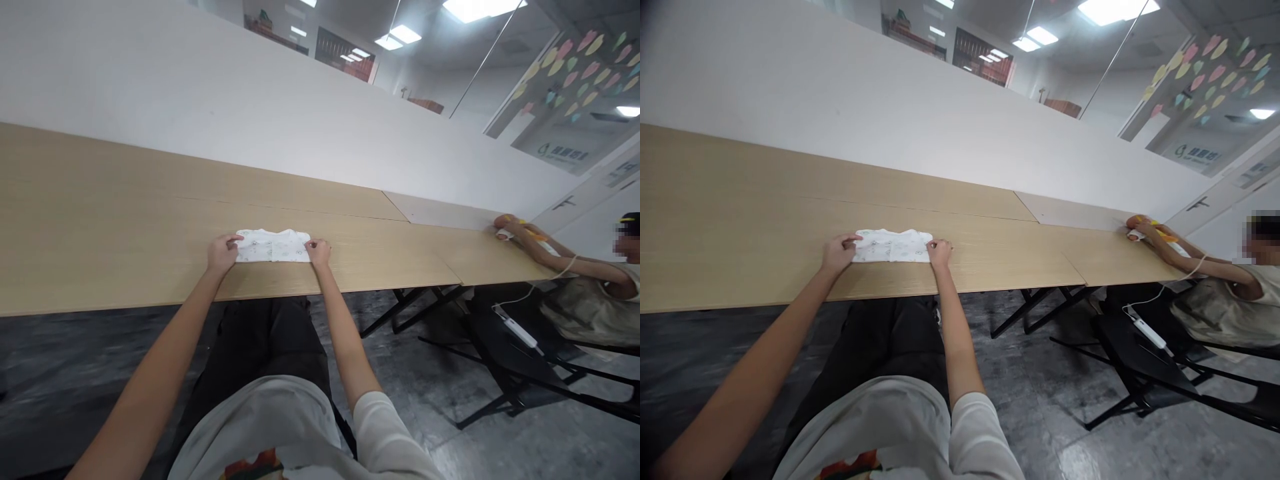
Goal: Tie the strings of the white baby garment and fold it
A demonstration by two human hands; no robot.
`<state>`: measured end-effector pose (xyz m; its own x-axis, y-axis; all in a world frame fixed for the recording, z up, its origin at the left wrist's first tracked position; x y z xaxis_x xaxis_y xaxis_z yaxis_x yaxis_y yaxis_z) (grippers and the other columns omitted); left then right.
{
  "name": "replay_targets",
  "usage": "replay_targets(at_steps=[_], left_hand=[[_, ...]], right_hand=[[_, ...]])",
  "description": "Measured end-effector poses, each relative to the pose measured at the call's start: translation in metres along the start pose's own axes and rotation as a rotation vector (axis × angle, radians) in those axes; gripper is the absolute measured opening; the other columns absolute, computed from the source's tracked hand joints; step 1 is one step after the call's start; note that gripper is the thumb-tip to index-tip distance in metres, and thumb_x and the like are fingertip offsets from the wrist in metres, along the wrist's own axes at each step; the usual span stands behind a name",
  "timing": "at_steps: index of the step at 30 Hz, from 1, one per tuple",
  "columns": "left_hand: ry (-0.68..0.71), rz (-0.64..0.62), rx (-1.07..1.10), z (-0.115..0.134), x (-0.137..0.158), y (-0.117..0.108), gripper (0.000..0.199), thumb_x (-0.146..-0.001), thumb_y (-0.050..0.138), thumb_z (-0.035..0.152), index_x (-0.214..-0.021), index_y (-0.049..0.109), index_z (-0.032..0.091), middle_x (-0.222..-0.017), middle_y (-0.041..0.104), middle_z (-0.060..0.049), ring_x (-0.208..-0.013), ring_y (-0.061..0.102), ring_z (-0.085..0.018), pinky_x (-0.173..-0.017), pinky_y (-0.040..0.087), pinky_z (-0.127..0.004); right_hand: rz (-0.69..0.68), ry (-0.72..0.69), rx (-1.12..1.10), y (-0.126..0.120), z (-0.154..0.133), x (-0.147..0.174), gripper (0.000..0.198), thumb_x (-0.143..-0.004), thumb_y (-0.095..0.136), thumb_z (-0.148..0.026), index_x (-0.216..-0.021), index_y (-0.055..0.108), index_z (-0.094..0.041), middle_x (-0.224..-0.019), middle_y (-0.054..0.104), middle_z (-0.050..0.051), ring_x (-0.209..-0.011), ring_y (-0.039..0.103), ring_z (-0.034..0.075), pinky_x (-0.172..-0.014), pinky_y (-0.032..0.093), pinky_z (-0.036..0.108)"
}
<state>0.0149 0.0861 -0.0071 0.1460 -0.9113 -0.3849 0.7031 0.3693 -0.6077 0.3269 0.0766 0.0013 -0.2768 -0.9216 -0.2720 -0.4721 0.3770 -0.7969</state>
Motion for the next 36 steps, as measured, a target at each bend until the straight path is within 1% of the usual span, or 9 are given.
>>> replay_targets(at_steps=[4, 7, 12, 16, 19, 21, 27, 31, 36], left_hand=[[0.030, -0.011, -0.047, 0.005, 0.000, 0.001, 0.037, -0.074, 0.047, 0.013, -0.097, 0.075, 0.017, -0.109, 0.074, -0.011, -0.107, 0.066, -0.029, -0.100, 0.050, -0.040], [0.026, 0.004, -0.117, 0.006, 0.001, 0.002, 0.035, -0.077, 0.048, 0.014, -0.099, 0.075, 0.017, -0.112, 0.073, -0.012, -0.112, 0.065, -0.031, -0.103, 0.049, -0.044], [-0.021, 0.004, -0.117, 0.003, 0.001, 0.002, 0.035, -0.083, 0.047, 0.018, -0.105, 0.074, 0.016, -0.115, 0.074, -0.013, -0.111, 0.065, -0.031, -0.102, 0.050, -0.044], [-0.109, 0.020, 0.004, -0.005, 0.000, -0.001, 0.036, -0.087, 0.045, 0.024, -0.111, 0.071, 0.016, -0.114, 0.075, -0.011, -0.103, 0.068, -0.025, -0.096, 0.053, -0.036], [-0.134, 0.063, 0.052, -0.006, 0.000, -0.004, 0.035, -0.088, 0.045, 0.027, -0.109, 0.071, 0.017, -0.112, 0.075, -0.011, -0.103, 0.069, -0.026, -0.095, 0.053, -0.036], [-0.155, 0.069, 0.064, -0.006, 0.000, -0.005, 0.034, -0.088, 0.046, 0.028, -0.108, 0.072, 0.017, -0.110, 0.076, -0.011, -0.102, 0.069, -0.026, -0.094, 0.054, -0.037], [-0.186, -0.004, 0.028, 0.002, 0.003, -0.004, 0.032, -0.084, 0.049, 0.030, -0.100, 0.074, 0.017, -0.110, 0.077, -0.010, -0.102, 0.070, -0.027, -0.091, 0.054, -0.035], [-0.187, -0.010, 0.014, 0.002, 0.004, -0.004, 0.032, -0.083, 0.048, 0.029, -0.099, 0.075, 0.018, -0.109, 0.077, -0.009, -0.101, 0.070, -0.026, -0.090, 0.054, -0.033], [-0.184, 0.001, 0.004, -0.001, 0.003, -0.004, 0.032, -0.082, 0.048, 0.028, -0.099, 0.075, 0.020, -0.108, 0.077, -0.007, -0.101, 0.070, -0.027, -0.093, 0.054, -0.036]], right_hand=[[-0.020, -0.007, 0.019, 0.000, 0.000, 0.000, 0.020, -0.093, 0.066, -0.028, -0.102, 0.083, -0.022, -0.106, 0.079, 0.009, -0.103, 0.069, 0.024, -0.096, 0.047, 0.033], [-0.036, -0.022, 0.044, -0.001, 0.000, 0.000, 0.021, -0.095, 0.065, -0.028, -0.103, 0.083, -0.023, -0.109, 0.079, 0.010, -0.106, 0.068, 0.026, -0.097, 0.047, 0.035], [-0.040, -0.019, 0.026, -0.002, 0.000, 0.001, 0.022, -0.095, 0.063, -0.028, -0.103, 0.083, -0.022, -0.111, 0.078, 0.010, -0.109, 0.068, 0.026, -0.099, 0.047, 0.035], [-0.012, 0.062, -0.127, -0.005, 0.005, 0.001, 0.026, -0.097, 0.059, -0.027, -0.110, 0.080, -0.019, -0.112, 0.078, 0.011, -0.105, 0.071, 0.022, -0.095, 0.049, 0.030], [0.036, 0.108, -0.200, -0.009, 0.009, 0.001, 0.030, -0.098, 0.053, -0.025, -0.111, 0.078, -0.017, -0.111, 0.078, 0.012, -0.103, 0.072, 0.021, -0.089, 0.051, 0.027], [0.055, 0.127, -0.206, -0.011, 0.010, 0.001, 0.031, -0.098, 0.051, -0.023, -0.110, 0.078, -0.016, -0.110, 0.078, 0.013, -0.101, 0.072, 0.021, -0.089, 0.052, 0.027], [0.051, 0.141, -0.170, -0.009, 0.011, 0.001, 0.030, -0.098, 0.051, -0.021, -0.109, 0.078, -0.015, -0.110, 0.078, 0.013, -0.101, 0.072, 0.022, -0.090, 0.051, 0.027], [0.048, 0.137, -0.161, -0.007, 0.012, 0.000, 0.029, -0.097, 0.052, -0.020, -0.108, 0.079, -0.016, -0.108, 0.078, 0.012, -0.100, 0.072, 0.021, -0.090, 0.051, 0.027], [0.046, 0.114, -0.161, -0.006, 0.012, 0.000, 0.028, -0.095, 0.053, -0.019, -0.106, 0.079, -0.018, -0.101, 0.078, 0.010, -0.097, 0.072, 0.021, -0.088, 0.052, 0.027]])
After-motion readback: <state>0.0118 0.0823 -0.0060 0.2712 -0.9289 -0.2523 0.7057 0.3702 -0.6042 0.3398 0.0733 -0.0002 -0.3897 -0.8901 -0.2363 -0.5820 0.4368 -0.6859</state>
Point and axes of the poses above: each hand's wrist, its own x-axis away from the middle knuckle, its own y-axis out of the palm, z = x × y, the point moved 6 cm from there along -x, towards the middle knuckle
